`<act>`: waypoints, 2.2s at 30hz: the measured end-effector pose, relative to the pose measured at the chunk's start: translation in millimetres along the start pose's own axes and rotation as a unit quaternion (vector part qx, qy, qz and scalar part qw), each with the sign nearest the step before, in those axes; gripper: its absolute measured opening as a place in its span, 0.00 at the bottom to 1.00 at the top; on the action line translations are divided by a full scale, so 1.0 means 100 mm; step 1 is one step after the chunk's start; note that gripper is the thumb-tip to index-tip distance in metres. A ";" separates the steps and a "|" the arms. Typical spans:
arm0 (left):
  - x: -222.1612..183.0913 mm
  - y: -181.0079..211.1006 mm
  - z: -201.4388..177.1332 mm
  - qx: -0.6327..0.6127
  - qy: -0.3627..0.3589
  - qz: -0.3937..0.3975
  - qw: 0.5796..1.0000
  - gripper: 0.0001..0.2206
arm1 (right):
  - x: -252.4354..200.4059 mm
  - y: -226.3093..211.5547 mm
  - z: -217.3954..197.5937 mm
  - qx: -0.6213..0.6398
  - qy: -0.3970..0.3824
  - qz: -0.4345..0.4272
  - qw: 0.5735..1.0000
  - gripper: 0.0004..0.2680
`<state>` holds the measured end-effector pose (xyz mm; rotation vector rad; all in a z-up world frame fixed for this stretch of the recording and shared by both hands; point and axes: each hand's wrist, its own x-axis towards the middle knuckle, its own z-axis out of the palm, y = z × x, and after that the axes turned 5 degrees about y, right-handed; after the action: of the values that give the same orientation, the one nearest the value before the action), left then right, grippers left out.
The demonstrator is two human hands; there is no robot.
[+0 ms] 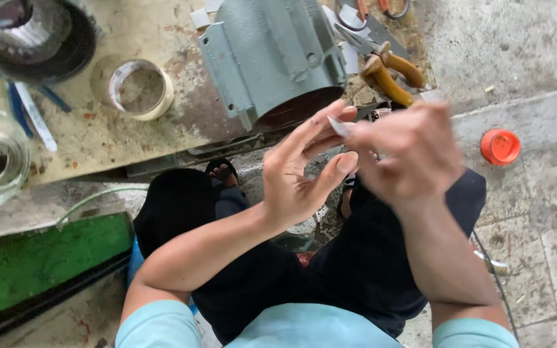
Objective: Inserting insulation paper into the slots of an electric motor stator using hands and pliers.
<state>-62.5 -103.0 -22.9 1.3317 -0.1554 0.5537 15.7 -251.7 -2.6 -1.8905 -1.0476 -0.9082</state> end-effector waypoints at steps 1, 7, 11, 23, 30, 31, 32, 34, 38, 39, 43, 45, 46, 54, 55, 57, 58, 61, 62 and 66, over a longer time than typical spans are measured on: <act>0.00 0.09 -0.03 0.005 0.012 0.003 1.000 0.25 | -0.04 -0.14 0.02 -0.006 -0.012 -0.012 1.000 0.05; 0.10 -0.22 -0.17 0.064 -0.026 -0.013 0.998 0.16 | 0.09 -0.38 0.08 0.067 -0.093 0.150 0.982 0.10; 0.13 -0.14 -0.28 0.171 -0.093 -0.002 0.981 0.20 | 0.12 -0.29 0.08 0.083 -0.061 0.141 0.985 0.11; 0.29 0.18 -0.24 0.161 0.005 0.006 0.987 0.08 | 0.15 -0.18 -0.04 0.182 -0.139 0.284 0.931 0.05; 0.29 0.10 -0.28 0.138 -0.022 -0.008 0.990 0.11 | 0.07 -0.08 -0.09 0.336 -0.133 0.395 0.845 0.04; 0.29 0.11 -0.29 0.146 -0.028 -0.008 0.989 0.12 | 0.03 -0.04 -0.11 0.371 -0.136 0.412 0.821 0.05; 0.29 0.11 -0.29 0.146 -0.027 -0.008 0.989 0.12 | 0.02 -0.01 -0.11 0.371 -0.137 0.412 0.821 0.05; 0.29 0.11 -0.30 0.154 -0.041 0.011 0.987 0.12 | -0.02 0.05 -0.12 0.388 -0.145 0.423 0.806 0.04; 0.29 0.16 -0.30 0.213 -0.047 0.046 0.975 0.12 | 0.02 -0.03 -0.10 0.380 -0.139 0.426 0.809 0.06; 0.27 0.14 -0.31 0.240 -0.041 0.063 0.968 0.14 | 0.04 -0.09 -0.10 0.360 -0.126 0.422 0.822 0.05; 0.24 0.18 -0.29 0.264 -0.032 0.082 0.960 0.16 | 0.18 -0.28 -0.06 0.272 -0.115 0.399 0.868 0.04; 0.24 0.18 -0.28 0.267 -0.030 0.086 0.959 0.16 | 0.16 -0.29 -0.05 0.266 -0.110 0.397 0.871 0.04; 0.24 0.19 -0.28 0.271 -0.028 0.090 0.958 0.16 | 0.16 -0.30 -0.04 0.260 -0.104 0.395 0.875 0.03; 0.20 0.17 -0.18 0.278 -0.009 0.124 0.953 0.14 | 0.22 -0.34 -0.04 0.159 -0.102 0.327 0.926 0.02; 0.19 0.15 -0.16 0.262 -0.007 0.123 0.957 0.14 | 0.22 -0.33 -0.04 0.130 -0.105 0.306 0.937 0.02; 0.20 0.10 -0.15 0.246 -0.006 0.111 0.963 0.14 | 0.17 -0.30 -0.02 0.132 -0.092 0.300 0.940 0.03; 0.20 0.07 -0.15 0.230 -0.004 0.098 0.968 0.14 | 0.14 -0.29 -0.01 0.135 -0.079 0.294 0.943 0.03; 0.23 0.12 -0.10 0.134 0.036 0.047 0.989 0.11 | 0.11 -0.26 0.00 0.281 -0.071 0.372 0.882 0.04; 0.24 0.12 -0.11 0.133 0.035 0.048 0.989 0.11 | 0.11 -0.25 -0.01 0.280 -0.070 0.372 0.882 0.04; 0.27 0.04 -0.14 0.162 0.024 0.073 0.984 0.12 | 0.18 -0.25 -0.01 0.205 -0.095 0.331 0.916 0.04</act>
<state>-43.8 -81.3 -11.5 1.6309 -0.1282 0.7588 0.8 -237.8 20.4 -1.7989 -0.5625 -0.1016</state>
